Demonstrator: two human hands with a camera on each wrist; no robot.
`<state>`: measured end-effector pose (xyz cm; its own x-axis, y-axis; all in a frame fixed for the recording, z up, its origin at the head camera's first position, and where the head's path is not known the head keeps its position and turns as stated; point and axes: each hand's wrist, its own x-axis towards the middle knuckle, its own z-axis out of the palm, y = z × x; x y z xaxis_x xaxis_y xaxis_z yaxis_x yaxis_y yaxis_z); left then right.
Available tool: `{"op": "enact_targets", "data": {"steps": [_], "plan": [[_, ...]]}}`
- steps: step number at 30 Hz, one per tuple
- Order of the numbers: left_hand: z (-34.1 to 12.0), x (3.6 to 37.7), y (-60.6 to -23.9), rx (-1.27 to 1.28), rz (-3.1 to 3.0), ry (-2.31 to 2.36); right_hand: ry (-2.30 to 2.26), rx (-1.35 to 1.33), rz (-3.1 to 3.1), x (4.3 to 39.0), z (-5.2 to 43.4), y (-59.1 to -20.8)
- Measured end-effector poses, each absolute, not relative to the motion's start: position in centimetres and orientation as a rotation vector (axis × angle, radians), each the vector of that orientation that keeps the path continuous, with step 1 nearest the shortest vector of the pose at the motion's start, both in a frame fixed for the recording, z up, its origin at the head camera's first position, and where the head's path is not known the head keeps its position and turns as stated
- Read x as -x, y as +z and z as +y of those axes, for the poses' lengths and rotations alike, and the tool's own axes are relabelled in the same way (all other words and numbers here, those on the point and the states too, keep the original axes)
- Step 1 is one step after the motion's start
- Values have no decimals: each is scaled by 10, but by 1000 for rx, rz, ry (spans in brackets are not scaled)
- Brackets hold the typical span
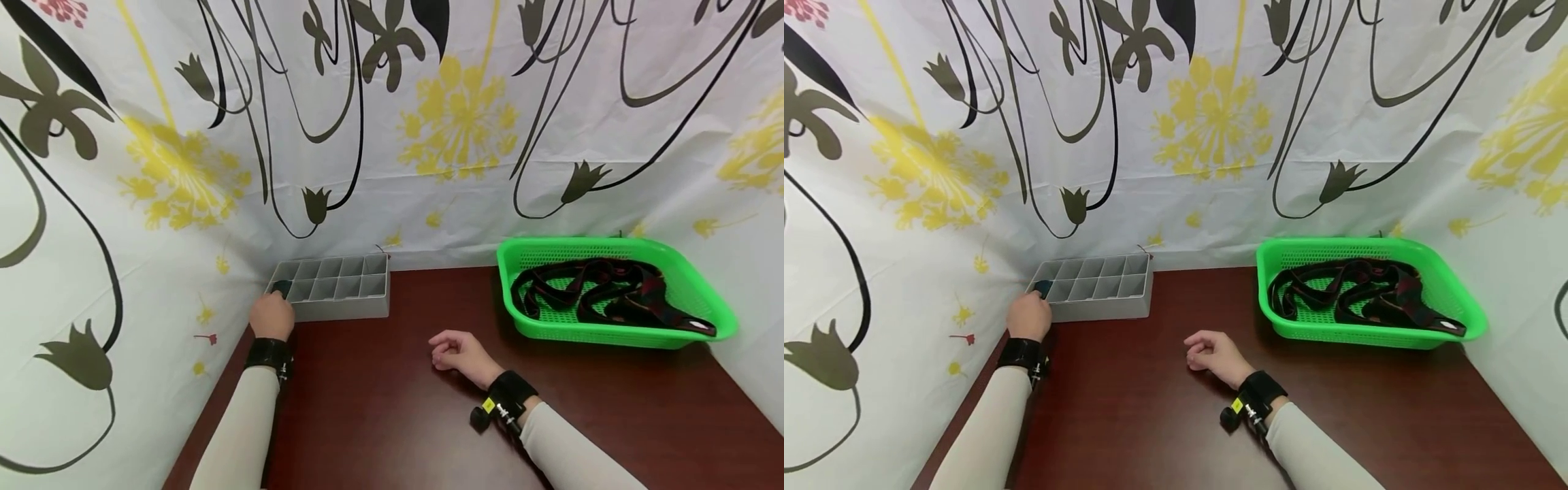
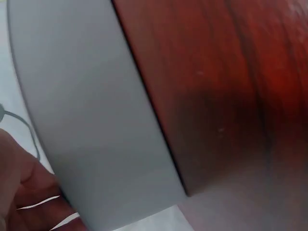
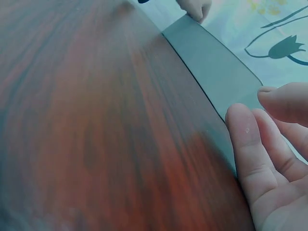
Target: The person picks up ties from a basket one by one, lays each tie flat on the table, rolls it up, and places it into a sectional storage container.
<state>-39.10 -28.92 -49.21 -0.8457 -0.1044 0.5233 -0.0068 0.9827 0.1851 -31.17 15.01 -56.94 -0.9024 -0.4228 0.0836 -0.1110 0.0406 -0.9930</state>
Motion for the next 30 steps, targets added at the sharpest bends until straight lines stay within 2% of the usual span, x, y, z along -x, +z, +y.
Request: {"op": "enact_targets", "data": {"steps": [11,18,24,30], "plan": [[-302,391,-511,26,-2542,-312,-1952,561,2074,312,153,-562],[-295,374,-490,-130,-2531,-742,-1968,512,2041,310,153,-557],[-251,349,-463,-62,-2560,-830,-2040,497,1918,307,156,-536],[-173,330,-455,130,-2638,-844,-2070,753,1952,306,183,-486]]}}
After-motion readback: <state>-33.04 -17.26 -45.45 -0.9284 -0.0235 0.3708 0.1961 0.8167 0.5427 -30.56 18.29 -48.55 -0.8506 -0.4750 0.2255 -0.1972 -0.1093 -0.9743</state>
